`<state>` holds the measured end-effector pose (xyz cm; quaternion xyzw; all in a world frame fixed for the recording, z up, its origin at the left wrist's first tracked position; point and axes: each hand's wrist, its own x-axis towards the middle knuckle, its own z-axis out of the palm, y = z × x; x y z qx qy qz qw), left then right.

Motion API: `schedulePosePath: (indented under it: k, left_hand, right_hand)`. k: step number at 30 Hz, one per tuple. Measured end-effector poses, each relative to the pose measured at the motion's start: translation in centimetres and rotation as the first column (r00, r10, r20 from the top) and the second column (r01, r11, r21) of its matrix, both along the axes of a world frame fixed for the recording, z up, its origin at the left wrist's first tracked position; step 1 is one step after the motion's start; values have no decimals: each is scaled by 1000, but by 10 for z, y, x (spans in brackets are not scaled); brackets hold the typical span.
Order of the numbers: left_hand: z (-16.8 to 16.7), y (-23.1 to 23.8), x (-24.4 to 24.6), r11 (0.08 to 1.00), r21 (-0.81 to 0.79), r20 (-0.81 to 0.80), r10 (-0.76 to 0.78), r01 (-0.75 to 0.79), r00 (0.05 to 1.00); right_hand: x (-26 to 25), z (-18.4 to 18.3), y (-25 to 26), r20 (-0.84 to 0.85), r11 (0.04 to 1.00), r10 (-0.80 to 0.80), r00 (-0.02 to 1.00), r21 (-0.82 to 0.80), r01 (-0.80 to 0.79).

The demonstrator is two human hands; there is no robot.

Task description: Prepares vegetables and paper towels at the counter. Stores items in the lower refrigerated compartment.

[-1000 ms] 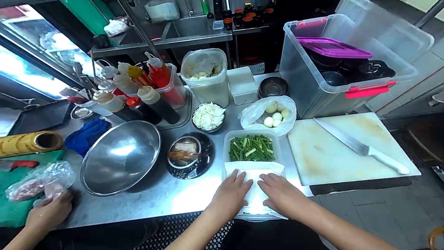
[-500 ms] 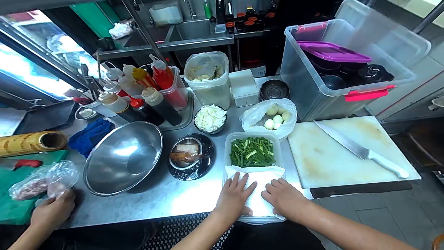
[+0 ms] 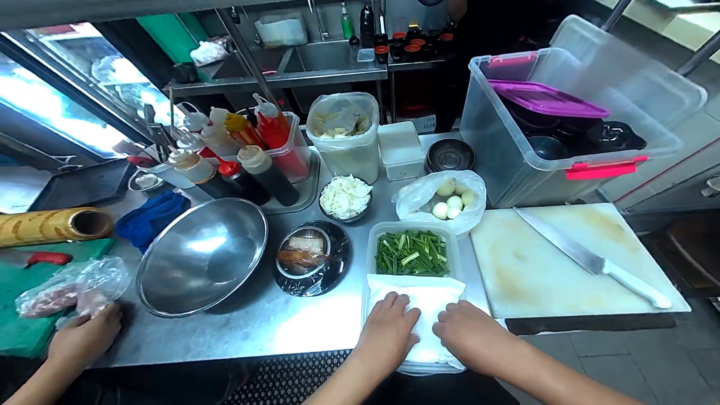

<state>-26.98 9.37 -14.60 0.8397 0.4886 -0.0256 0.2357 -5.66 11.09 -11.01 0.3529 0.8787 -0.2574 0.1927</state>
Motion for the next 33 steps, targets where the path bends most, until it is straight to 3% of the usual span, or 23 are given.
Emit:
schedulePosePath:
  k: [3, 5, 11, 19, 23, 26, 29, 33]
  left_hand:
    - [14, 7, 8, 952, -281, -6, 123, -120, 992]
    - [10, 12, 13, 897, -409, -81, 150, -170, 985]
    - [-10, 11, 16, 888, -415, -143, 152, -199, 978]
    - [-19, 9, 12, 895, -405, -117, 150, -185, 982]
    - [-12, 3, 7, 884, -417, -38, 217, -213, 976]
    - [4, -3, 0, 892, -397, 46, 256, -218, 966]
    - [18, -13, -6, 923, -310, 180, 295, -230, 938]
    - [37, -37, -13, 938, -231, 372, 331, -258, 867]
  right_hand:
    - [-14, 1, 22, -54, 956, -126, 991, -275, 106]
    - [-23, -14, 28, -2, 926, -145, 989, -353, 135]
    - [-35, -41, 17, 130, 949, -153, 980, -256, 182]
    - [-33, -46, 13, 111, 947, -174, 978, -253, 197]
    - [-25, -29, 15, 60, 933, -187, 981, -303, 196]
    - [-22, 6, 43, -92, 913, -262, 961, -346, 216]
    - [-39, 34, 98, -258, 848, -467, 846, -403, 346]
    - [-91, 29, 189, -385, 591, -804, 454, -607, 531]
